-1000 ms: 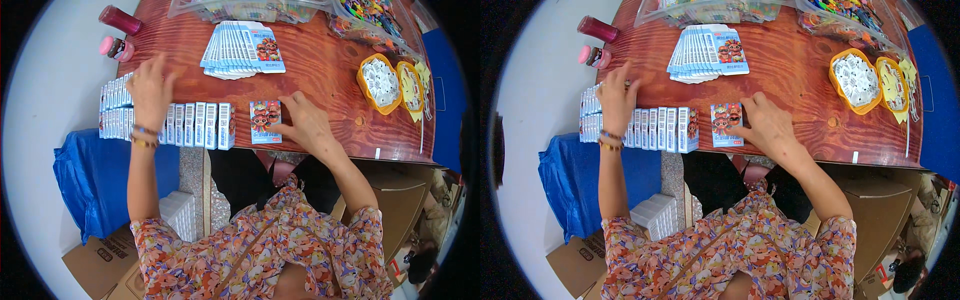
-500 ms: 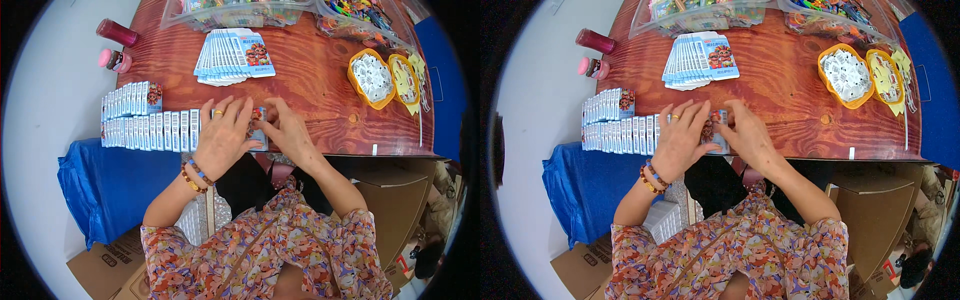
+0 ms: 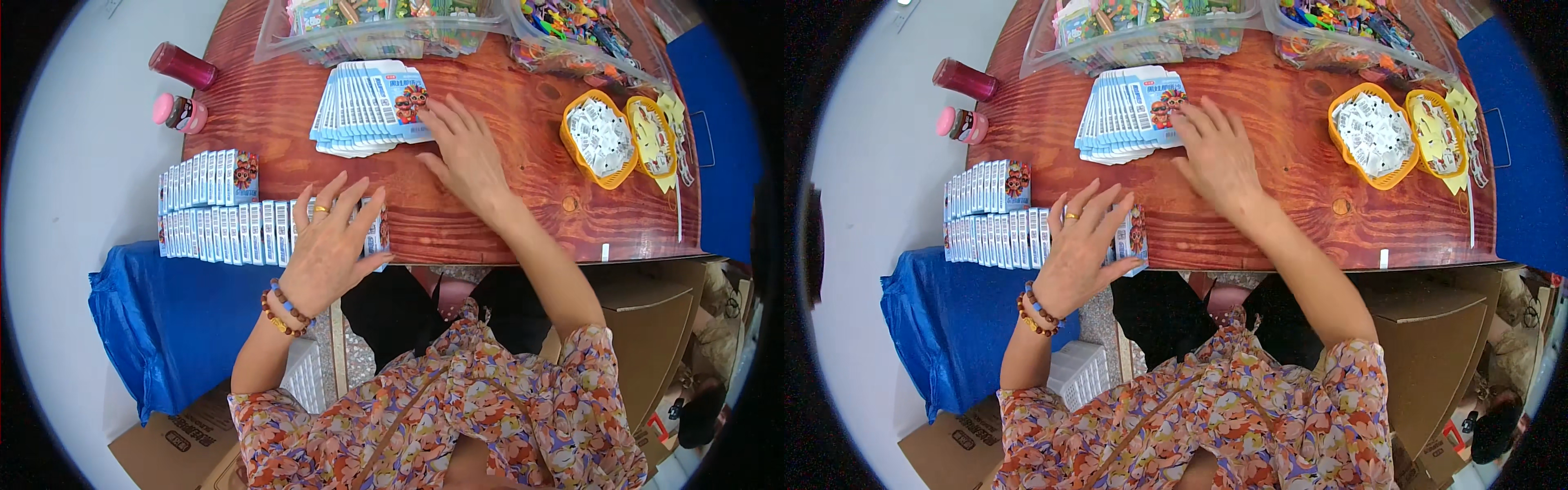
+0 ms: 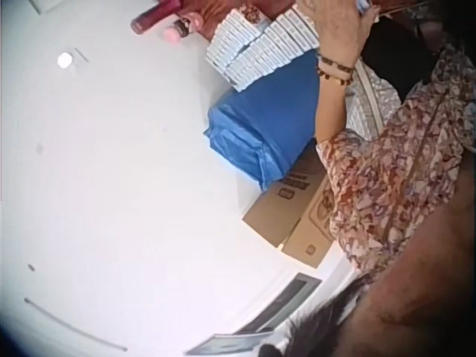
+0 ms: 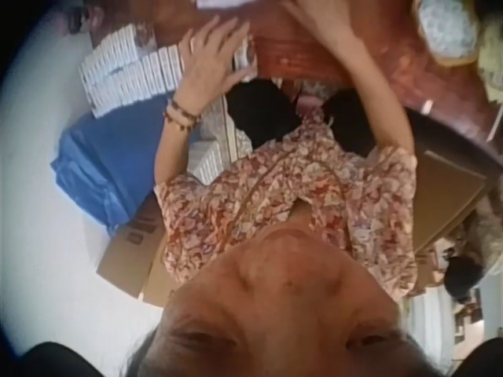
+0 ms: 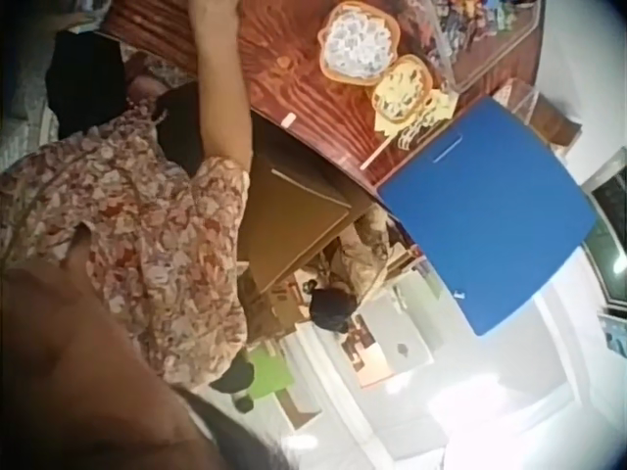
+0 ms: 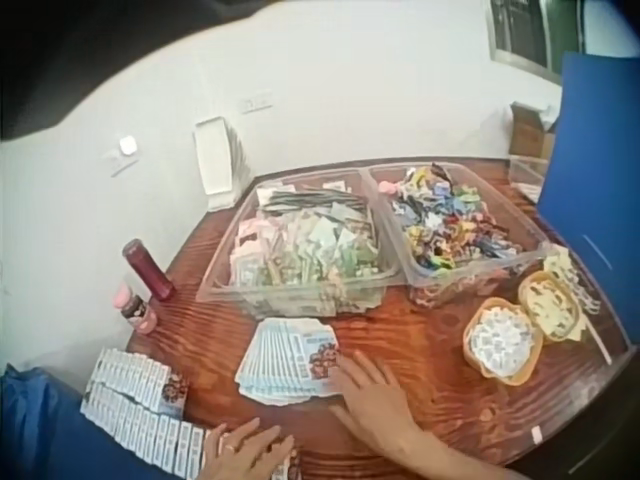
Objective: Manually packaging small toy items and paper inserts into plastic containers at a workstation.
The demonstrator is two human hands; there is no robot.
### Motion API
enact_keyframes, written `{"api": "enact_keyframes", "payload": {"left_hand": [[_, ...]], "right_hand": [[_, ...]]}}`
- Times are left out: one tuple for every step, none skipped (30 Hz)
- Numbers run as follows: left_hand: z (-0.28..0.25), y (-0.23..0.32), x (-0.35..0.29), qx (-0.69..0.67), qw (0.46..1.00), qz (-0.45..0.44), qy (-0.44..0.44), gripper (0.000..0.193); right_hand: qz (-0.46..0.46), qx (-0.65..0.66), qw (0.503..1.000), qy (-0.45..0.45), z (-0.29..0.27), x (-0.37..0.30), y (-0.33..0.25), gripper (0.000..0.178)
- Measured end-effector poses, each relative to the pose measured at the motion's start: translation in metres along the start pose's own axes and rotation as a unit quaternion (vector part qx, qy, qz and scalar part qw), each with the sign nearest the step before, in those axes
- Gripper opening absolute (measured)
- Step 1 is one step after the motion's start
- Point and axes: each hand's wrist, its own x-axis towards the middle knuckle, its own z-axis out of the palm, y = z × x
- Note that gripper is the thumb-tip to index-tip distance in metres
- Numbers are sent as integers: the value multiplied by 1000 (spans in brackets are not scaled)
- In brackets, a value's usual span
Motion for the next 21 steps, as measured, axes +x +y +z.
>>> {"api": "enact_keyframes", "payload": {"left_hand": [[1, 2, 2, -11, 1000, 8, 9, 81], [1, 3, 3, -22, 1000, 13, 16, 79], [1, 4, 3, -20, 1000, 14, 20, 79], [0, 7, 3, -19, 999, 20, 17, 78], [0, 8, 2, -18, 1000, 22, 12, 77], [0, 9, 1, -22, 1000, 16, 16, 76], [0, 11, 2, -22, 999, 17, 17, 76], [-1, 13, 3, -33, 999, 6, 37, 75], [-3, 15, 4, -44, 997, -8, 57, 75], [-3, 22, 6, -44, 997, -7, 59, 75], [-3, 36, 9, -202, 970, -65, 116, 72], [0, 51, 14, -354, 912, -121, 169, 70], [9, 69, 23, -356, 911, -122, 170, 70], [21, 89, 34, -519, 807, -140, 245, 67], [32, 100, 39, -658, 669, -156, 308, 65], [41, 101, 41, -660, 669, -157, 305, 65], [53, 103, 47, -667, 680, -167, 257, 62], [66, 105, 51, -671, 689, -179, 208, 59], [77, 102, 55, -645, 720, -184, 177, 56], [86, 99, 57, -651, 721, -187, 146, 53], [92, 97, 56, -657, 722, -186, 112, 51]], "right_hand": [[-51, -133, 989, 48, 6, 7, 11, 46], [-51, -136, 988, 51, 14, 8, 21, 46], [-67, -99, 993, 15, 19, 9, 31, 48], [-82, -62, 995, -20, 22, 8, 41, 50], [-84, -62, 994, -19, 18, 7, 44, 50], [-94, -57, 994, -22, 14, 6, 47, 47], [-103, -52, 993, -25, 11, 3, 50, 44], [-102, -55, 993, -24, 1, -1, 49, 44], [-26, 21, 999, -2, -12, -6, 41, 41], [51, 97, 994, 20, -24, -13, 34, 38], [50, 96, 994, 21, -35, -24, 28, 38], [0, 76, 995, 71, -44, -36, 21, 37], [-49, 57, 990, 119, -52, -50, 13, 37], [-47, 54, 990, 120, -64, -66, 4, 37], [-67, 31, 992, 107, -74, -81, -6, 40], [-86, 8, 992, 93, -81, -94, -13, 43], [-80, 3, 993, 93, -86, -105, -16, 43], [-76, 3, 996, 55, -91, -116, -20, 44], [-71, 4, 997, 18, -96, -124, -21, 44], [-98, 40, 994, -32, -106, -130, -12, 41], [-90, 37, 995, -30, -111, -137, -3, 41]]}}
